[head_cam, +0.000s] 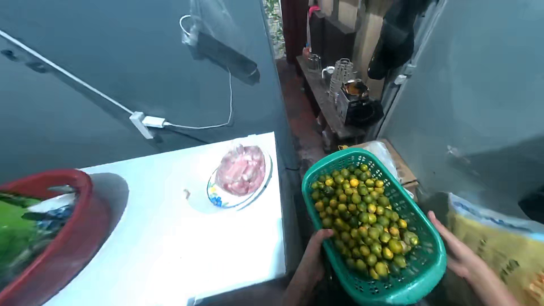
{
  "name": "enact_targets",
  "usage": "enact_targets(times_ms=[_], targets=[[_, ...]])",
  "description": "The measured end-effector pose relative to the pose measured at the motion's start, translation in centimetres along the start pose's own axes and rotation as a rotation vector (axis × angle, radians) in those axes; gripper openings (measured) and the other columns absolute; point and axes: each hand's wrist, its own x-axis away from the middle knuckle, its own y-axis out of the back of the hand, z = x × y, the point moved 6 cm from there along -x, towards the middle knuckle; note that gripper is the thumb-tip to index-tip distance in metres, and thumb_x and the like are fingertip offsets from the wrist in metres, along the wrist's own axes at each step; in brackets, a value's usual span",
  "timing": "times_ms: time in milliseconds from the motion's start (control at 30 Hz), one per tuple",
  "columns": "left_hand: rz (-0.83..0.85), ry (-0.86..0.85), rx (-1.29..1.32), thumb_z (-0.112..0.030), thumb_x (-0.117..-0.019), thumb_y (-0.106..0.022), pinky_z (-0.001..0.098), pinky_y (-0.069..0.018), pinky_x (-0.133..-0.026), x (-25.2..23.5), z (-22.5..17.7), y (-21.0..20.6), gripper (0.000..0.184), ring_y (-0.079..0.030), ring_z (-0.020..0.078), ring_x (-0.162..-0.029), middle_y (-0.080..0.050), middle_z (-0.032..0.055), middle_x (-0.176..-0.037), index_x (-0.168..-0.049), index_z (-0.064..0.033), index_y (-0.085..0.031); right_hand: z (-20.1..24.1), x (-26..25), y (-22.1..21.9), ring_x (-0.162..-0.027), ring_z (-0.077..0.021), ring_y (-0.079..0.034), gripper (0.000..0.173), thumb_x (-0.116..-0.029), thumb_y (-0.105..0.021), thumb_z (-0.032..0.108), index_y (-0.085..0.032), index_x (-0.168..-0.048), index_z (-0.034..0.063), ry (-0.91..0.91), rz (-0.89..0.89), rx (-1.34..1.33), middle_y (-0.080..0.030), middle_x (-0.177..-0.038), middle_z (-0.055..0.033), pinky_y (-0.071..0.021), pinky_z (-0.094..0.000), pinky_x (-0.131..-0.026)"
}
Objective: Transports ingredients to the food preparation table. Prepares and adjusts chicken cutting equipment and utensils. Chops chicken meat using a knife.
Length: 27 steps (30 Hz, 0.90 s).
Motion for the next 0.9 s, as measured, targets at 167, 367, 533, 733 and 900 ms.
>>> enact_targets(times_ms=[167,367,533,733,900], targets=[[-0.010,-0.020,-0.051,-0.022,-0.0993,-0.048,0.0340,-0.0618,-0.073,-11.7,-7.3,-2.5,0.025,-0.072,0.0158,-0.081,-0.071,0.0061,-0.089,-0.116,-0.0069,-0.057,8.1,-13.2,0.0,-0.099,-0.0150,-0.074,0.089,-0.0661,-0.076,0.079,-0.061,-0.129,0.0187,-0.093,0.245,0.029,-0.075,-0.109,-0.0014,-0.0632,-0.0364,-0.086],[-0.159,-0.014,-0.177,-0.023,-0.0962,-0.057,0.0363,-0.0601,-0.073,-22.7,-17.8,-5.6,0.042,-0.069,0.0176,-0.082,-0.068,0.0097,-0.094,-0.133,-0.0026,-0.049,17.7,-28.2,-2.5,-0.093,-0.0204,-0.072,0.065,-0.0882,-0.071,0.029,-0.043,-0.144,0.0085,-0.229,0.169,0.349,-0.070,-0.109,-0.0103,-0.0621,-0.0394,-0.081],[-0.142,-0.073,-0.212,-0.038,-0.1000,-0.056,0.0363,-0.0586,-0.085,-29.9,-25.7,-6.5,0.057,-0.068,0.0163,-0.097,-0.067,0.0102,-0.112,-0.144,-0.0050,-0.044,22.3,-36.5,-4.8,-0.080,-0.0120,-0.071,0.047,-0.0905,-0.060,0.022,-0.051,-0.133,0.0032,-0.088,0.027,0.323,-0.071,-0.095,-0.0046,-0.0619,-0.0321,-0.070],[-0.159,-0.148,-0.174,-0.065,-0.1051,-0.012,0.0267,-0.0574,-0.056,-39.9,-34.4,-5.6,0.074,-0.069,0.0103,-0.070,-0.072,0.0031,-0.086,-0.119,-0.0130,-0.063,27.0,-47.5,-8.1,-0.073,-0.0062,-0.070,0.041,-0.0832,-0.059,0.017,-0.056,-0.123,0.0072,0.023,-0.004,0.249,-0.071,-0.088,0.0020,-0.0613,-0.0280,-0.066],[-0.295,-0.285,-0.191,-0.058,-0.1088,-0.013,0.0433,-0.0583,-0.094,-48.1,-39.4,-4.5,0.074,-0.069,0.0209,-0.109,-0.069,0.0147,-0.123,-0.144,-0.0070,-0.053,31.8,-56.7,-11.0,-0.071,-0.0062,-0.069,0.040,-0.0822,-0.059,0.016,-0.056,-0.121,0.0055,0.054,-0.041,0.238,-0.070,-0.084,0.0021,-0.0607,-0.0270,-0.063]])
